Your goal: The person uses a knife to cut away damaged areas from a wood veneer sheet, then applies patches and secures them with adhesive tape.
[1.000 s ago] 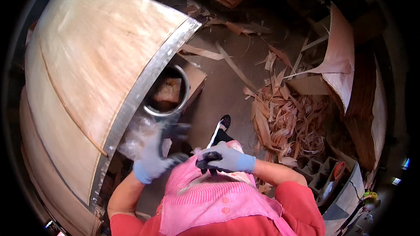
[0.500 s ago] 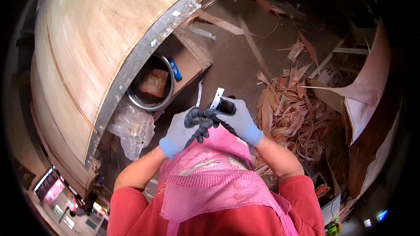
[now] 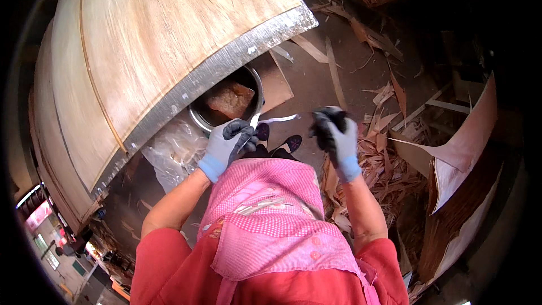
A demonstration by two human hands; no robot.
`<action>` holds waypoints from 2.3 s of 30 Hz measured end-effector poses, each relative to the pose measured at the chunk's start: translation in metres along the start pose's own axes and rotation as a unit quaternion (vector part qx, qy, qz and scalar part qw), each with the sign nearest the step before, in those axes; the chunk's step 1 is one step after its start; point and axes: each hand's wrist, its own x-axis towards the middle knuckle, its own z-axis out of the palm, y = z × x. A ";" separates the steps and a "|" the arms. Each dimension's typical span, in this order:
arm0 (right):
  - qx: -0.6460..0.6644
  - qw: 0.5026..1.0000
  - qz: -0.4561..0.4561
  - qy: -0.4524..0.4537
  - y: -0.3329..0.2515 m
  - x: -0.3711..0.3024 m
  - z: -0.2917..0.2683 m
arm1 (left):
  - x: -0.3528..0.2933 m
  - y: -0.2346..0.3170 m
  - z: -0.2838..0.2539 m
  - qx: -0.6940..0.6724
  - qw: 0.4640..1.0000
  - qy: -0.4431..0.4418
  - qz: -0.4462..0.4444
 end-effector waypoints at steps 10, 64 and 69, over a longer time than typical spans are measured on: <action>0.017 0.959 0.194 -0.206 -0.018 -0.026 0.044 | -0.039 0.014 0.020 0.053 0.988 -0.148 -0.003; -0.179 0.848 0.154 0.475 -0.014 0.133 -0.708 | 0.281 0.089 0.312 0.047 0.979 0.088 -0.180; -0.114 0.892 0.134 0.416 -0.074 0.241 -0.680 | 0.280 0.086 0.294 -0.001 0.980 0.133 -0.149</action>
